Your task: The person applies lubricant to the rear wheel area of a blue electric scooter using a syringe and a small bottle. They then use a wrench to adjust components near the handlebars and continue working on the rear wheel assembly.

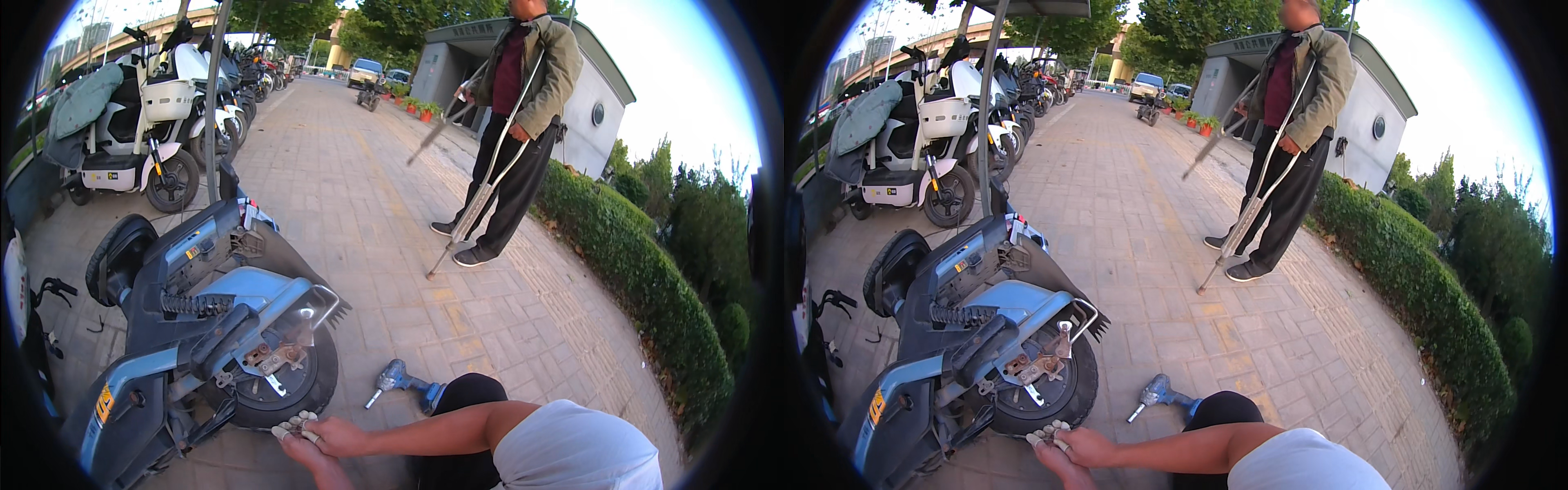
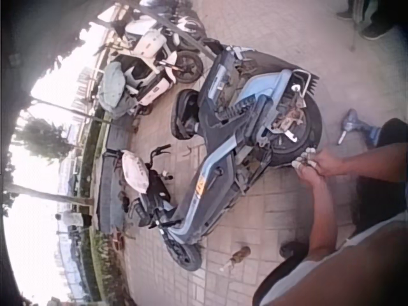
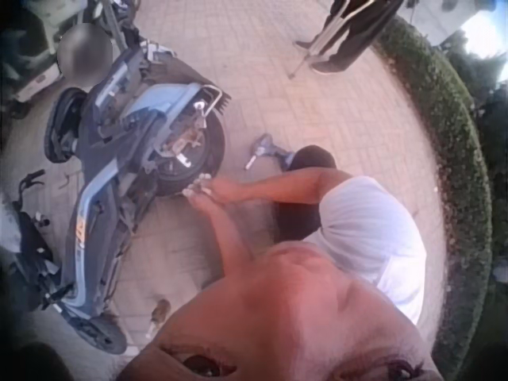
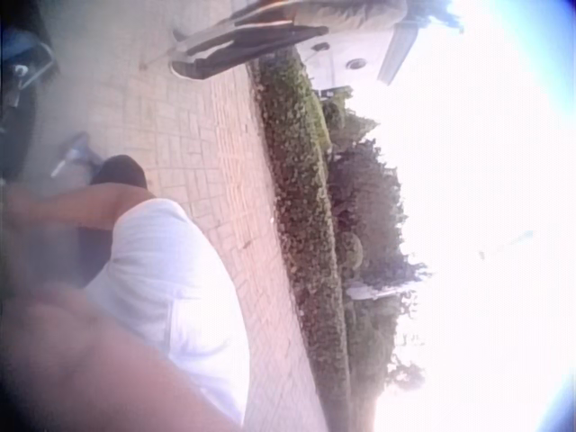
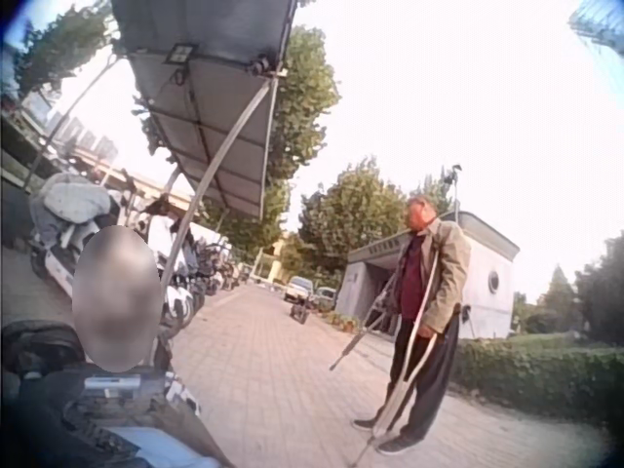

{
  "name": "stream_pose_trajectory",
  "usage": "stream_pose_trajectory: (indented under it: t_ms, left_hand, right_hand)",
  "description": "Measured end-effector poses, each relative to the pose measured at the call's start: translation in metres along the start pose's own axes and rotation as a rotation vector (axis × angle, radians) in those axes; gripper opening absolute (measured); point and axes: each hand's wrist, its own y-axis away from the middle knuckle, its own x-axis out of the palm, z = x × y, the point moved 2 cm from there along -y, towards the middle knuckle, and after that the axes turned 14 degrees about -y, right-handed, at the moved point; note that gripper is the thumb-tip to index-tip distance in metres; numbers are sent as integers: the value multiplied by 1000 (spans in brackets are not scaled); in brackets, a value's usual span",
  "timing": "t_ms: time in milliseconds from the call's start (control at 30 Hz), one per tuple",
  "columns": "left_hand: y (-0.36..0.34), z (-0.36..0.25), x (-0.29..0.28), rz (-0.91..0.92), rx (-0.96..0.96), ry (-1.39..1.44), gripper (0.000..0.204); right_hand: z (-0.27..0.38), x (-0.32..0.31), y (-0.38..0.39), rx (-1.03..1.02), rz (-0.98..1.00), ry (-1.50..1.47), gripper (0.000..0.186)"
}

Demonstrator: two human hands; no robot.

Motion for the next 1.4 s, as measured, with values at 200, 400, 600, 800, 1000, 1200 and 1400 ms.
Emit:
stream_pose_trajectory:
  t_ms: [200, 400, 600, 800, 1000, 1200, 1400]
  left_hand:
    - [-5, 4, -1, 29, 20, 71, 38]
    - [-7, 4, -10, -171, 14, -302, 12]
    - [2, 9, 6, -7, -148, 136, 24]
    - [-5, 24, 1, 25, -121, 96, 28]
    - [0, 19, 6, -29, -125, 74, 30]
    - [-9, 20, 1, -74, -131, 123, 29]
    - [-15, 32, -4, 15, -126, 137, 25]
  right_hand:
    - [-50, 20, -26, -101, -19, -5, 22]
    - [-9, -11, -10, 97, 5, -6, 25]
    - [-16, -14, 4, -109, -64, -41, 17]
    - [-16, -11, -6, -14, -3, 36, 15]
    - [-16, 3, -17, -196, -113, -109, 17]
    - [-12, -2, -16, -132, -6, -39, 18]
    - [-14, -13, -2, -91, -26, 15, 21]
